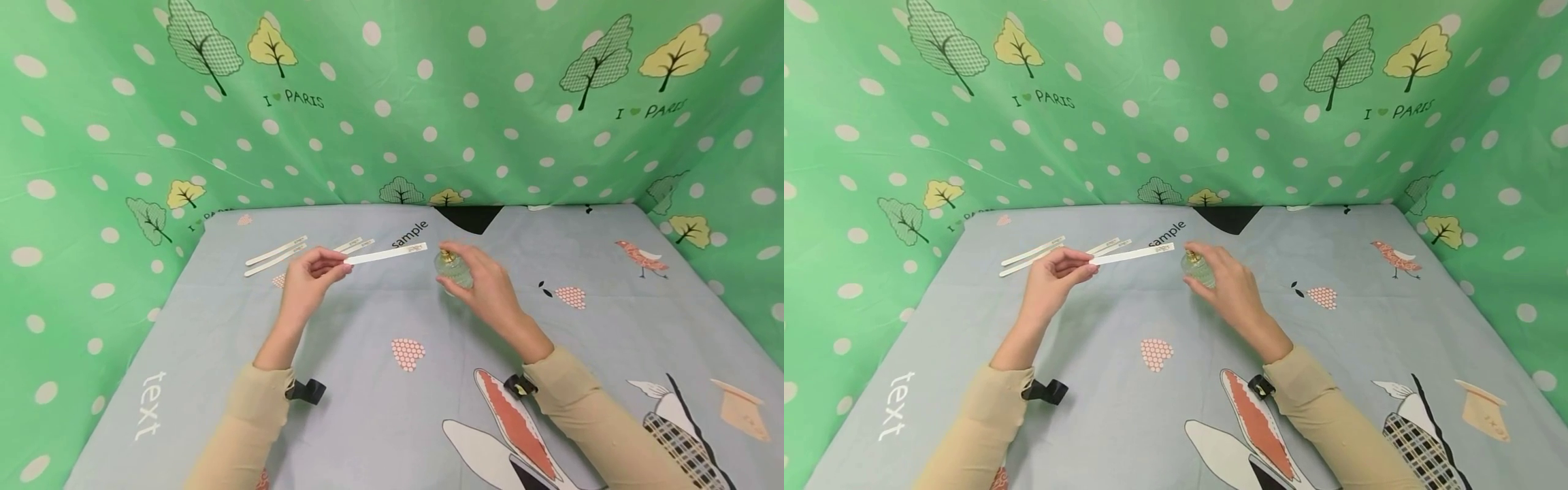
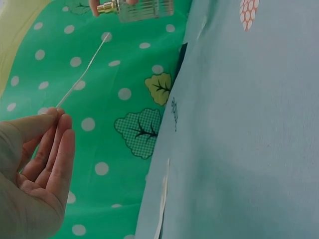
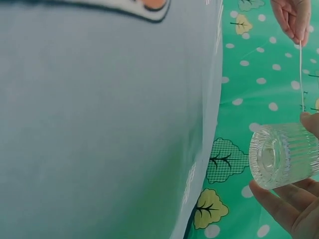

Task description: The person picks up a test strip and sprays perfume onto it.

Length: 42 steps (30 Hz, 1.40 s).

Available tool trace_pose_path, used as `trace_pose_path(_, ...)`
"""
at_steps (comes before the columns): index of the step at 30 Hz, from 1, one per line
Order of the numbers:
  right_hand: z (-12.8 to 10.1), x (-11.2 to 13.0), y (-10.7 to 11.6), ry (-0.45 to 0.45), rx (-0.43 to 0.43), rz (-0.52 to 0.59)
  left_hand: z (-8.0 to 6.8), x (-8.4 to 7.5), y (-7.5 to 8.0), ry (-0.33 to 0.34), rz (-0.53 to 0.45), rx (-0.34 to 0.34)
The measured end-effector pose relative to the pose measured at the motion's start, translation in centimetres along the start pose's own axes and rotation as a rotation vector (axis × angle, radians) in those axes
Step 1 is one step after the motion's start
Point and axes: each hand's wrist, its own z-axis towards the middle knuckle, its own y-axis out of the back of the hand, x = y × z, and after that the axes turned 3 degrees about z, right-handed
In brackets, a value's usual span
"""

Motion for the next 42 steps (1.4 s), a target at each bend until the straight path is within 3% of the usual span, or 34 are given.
trace_pose_path(13,-0.12,0.10,-0.27,0.055,-0.005,-0.031,-0.24,-0.17,-0.84,0.001,0.023,0.013)
trace_pose_path(27,-0.20,0.57,0.04,0.021,-0.015,-0.084,-0.44,-0.38,-0.99,0.000,0.043,0.009)
trace_pose_path(42,-0.10,0.82,0.26,-0.050,0.000,-0.077,-0.63,-0.15,-0.16,0.005,0.030,-0.006)
